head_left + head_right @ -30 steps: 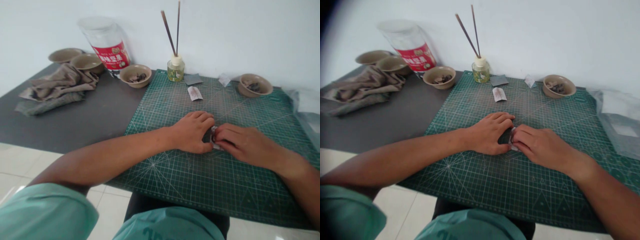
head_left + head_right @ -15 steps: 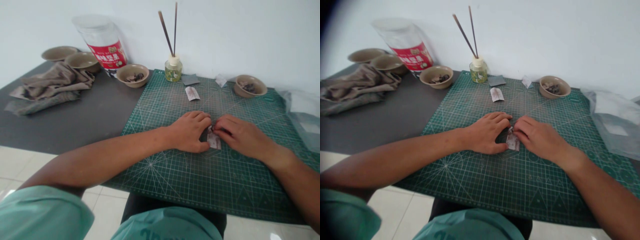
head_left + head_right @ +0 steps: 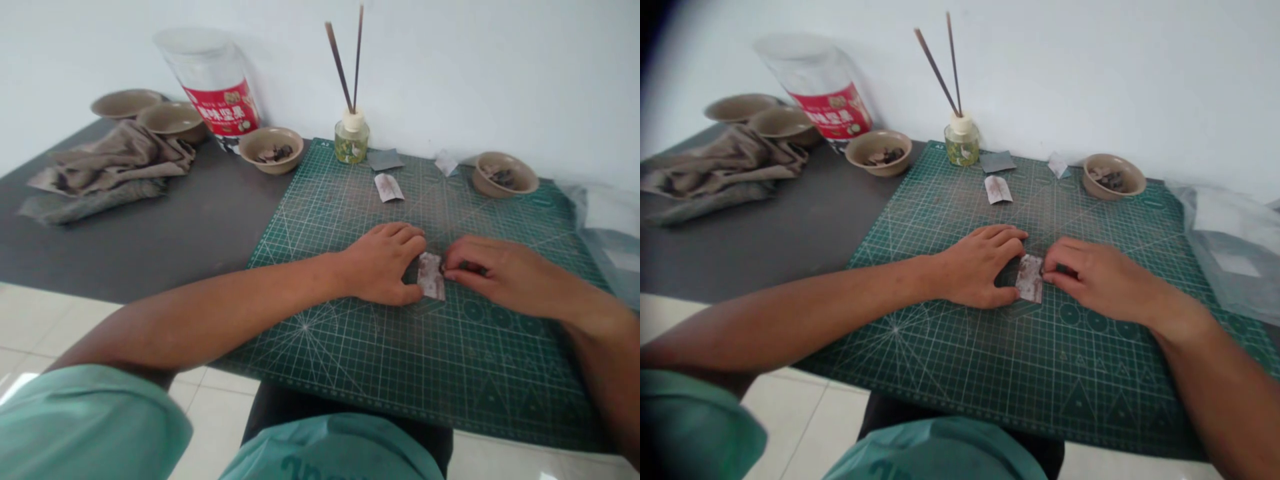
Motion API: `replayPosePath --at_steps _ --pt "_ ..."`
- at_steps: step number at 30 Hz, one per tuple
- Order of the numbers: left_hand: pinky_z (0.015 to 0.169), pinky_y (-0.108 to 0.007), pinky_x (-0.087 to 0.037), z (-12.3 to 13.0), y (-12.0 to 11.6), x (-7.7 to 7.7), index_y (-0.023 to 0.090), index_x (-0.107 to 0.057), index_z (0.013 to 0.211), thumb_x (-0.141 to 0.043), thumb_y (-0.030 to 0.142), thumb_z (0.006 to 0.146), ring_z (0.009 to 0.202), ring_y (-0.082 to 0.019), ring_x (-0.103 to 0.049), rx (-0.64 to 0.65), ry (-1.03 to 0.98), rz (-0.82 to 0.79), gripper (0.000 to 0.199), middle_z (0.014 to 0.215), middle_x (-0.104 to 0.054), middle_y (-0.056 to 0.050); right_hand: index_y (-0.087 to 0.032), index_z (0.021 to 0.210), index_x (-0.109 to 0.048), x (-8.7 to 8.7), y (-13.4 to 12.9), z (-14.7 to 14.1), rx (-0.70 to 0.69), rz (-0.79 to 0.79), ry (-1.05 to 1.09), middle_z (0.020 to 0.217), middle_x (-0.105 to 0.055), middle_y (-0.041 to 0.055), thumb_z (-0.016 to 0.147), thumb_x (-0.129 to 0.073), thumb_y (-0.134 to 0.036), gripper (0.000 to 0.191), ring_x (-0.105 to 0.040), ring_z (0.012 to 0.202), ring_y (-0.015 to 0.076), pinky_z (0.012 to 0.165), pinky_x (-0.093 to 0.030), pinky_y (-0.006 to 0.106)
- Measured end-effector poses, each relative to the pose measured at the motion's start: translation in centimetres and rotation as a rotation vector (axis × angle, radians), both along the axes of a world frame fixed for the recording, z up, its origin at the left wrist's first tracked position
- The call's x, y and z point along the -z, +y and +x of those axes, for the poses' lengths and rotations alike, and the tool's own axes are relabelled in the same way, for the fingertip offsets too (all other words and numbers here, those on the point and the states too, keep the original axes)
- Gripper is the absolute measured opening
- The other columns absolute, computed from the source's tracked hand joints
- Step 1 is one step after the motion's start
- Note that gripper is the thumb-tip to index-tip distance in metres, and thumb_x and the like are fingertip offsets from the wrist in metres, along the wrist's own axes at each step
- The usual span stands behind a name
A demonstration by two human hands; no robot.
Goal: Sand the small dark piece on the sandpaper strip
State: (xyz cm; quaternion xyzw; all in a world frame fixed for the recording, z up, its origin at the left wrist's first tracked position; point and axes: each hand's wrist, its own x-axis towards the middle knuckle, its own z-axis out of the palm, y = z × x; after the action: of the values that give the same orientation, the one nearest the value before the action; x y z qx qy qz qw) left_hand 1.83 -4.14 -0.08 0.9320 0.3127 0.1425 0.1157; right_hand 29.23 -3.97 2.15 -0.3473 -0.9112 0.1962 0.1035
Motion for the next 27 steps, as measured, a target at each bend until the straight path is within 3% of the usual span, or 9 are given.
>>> replayPosePath --at_steps 3,9,15,20,24,27 --pt "0.130 -0.054 -0.043 0.0 -0.1 -0.1 0.012 -0.062 0.136 -0.069 0.051 0.098 0.156 -0.039 -0.051 0.000 -0.005 0.000 0.056 0.163 -0.059 -0.022 -0.029 0.098 -0.072 0.0 -0.7 -0.6 -0.079 -0.083 0.020 0.099 -0.075 0.0022 0.109 -0.061 -0.035 0.016 -0.072 0.085 0.0213 0.075 -0.053 0.035" --pt "0.132 -0.053 -0.040 0.0 0.0 -0.1 0.013 -0.063 0.135 -0.071 0.047 0.097 0.157 -0.038 -0.050 -0.002 -0.008 -0.008 0.052 0.163 -0.059 -0.021 -0.027 0.100 -0.069 0.4 -0.3 -0.3 0.127 0.134 -0.012 0.099 -0.073 0.0052 0.107 -0.061 -0.038 0.015 -0.071 0.086 0.0262 0.076 -0.051 0.040" --pt "0.130 -0.054 -0.042 0.0 0.0 0.1 0.014 -0.062 0.135 -0.070 0.051 0.098 0.156 -0.038 -0.051 0.006 -0.026 0.001 0.053 0.162 -0.060 -0.022 -0.030 0.101 -0.073 0.4 -0.9 -0.4 -0.042 -0.023 0.003 0.105 -0.077 0.0040 0.109 -0.059 -0.034 0.016 -0.075 0.090 0.0242 0.077 -0.055 0.038" --pt "0.131 -0.054 -0.041 0.0 0.0 0.1 0.014 -0.062 0.137 -0.069 0.048 0.098 0.158 -0.038 -0.049 0.002 -0.014 0.014 0.052 0.164 -0.058 -0.021 -0.028 0.100 -0.071 0.5 -0.2 -0.2 0.118 0.147 -0.008 0.100 -0.076 0.0058 0.107 -0.062 -0.036 0.014 -0.073 0.087 0.0270 0.075 -0.053 0.040" --pt "0.132 -0.052 -0.040 0.0 0.0 0.1 0.012 -0.063 0.135 -0.069 0.051 0.099 0.157 -0.038 -0.050 0.013 -0.012 0.016 0.054 0.163 -0.059 -0.021 -0.029 0.100 -0.075 0.2 -0.5 -0.1 -0.056 0.009 0.003 0.100 -0.078 0.0040 0.109 -0.061 -0.035 0.017 -0.074 0.085 0.0233 0.075 -0.055 0.036" --pt "0.131 -0.052 -0.043 0.0 0.0 0.1 0.011 -0.063 0.135 -0.069 0.052 0.098 0.155 -0.038 -0.052 0.010 -0.006 0.015 0.056 0.162 -0.060 -0.022 -0.030 0.105 -0.078 0.6 -0.7 -0.7 -0.080 0.061 0.030 0.108 -0.080 0.0051 0.110 -0.058 -0.032 0.020 -0.077 0.093 0.0244 0.077 -0.057 0.036"
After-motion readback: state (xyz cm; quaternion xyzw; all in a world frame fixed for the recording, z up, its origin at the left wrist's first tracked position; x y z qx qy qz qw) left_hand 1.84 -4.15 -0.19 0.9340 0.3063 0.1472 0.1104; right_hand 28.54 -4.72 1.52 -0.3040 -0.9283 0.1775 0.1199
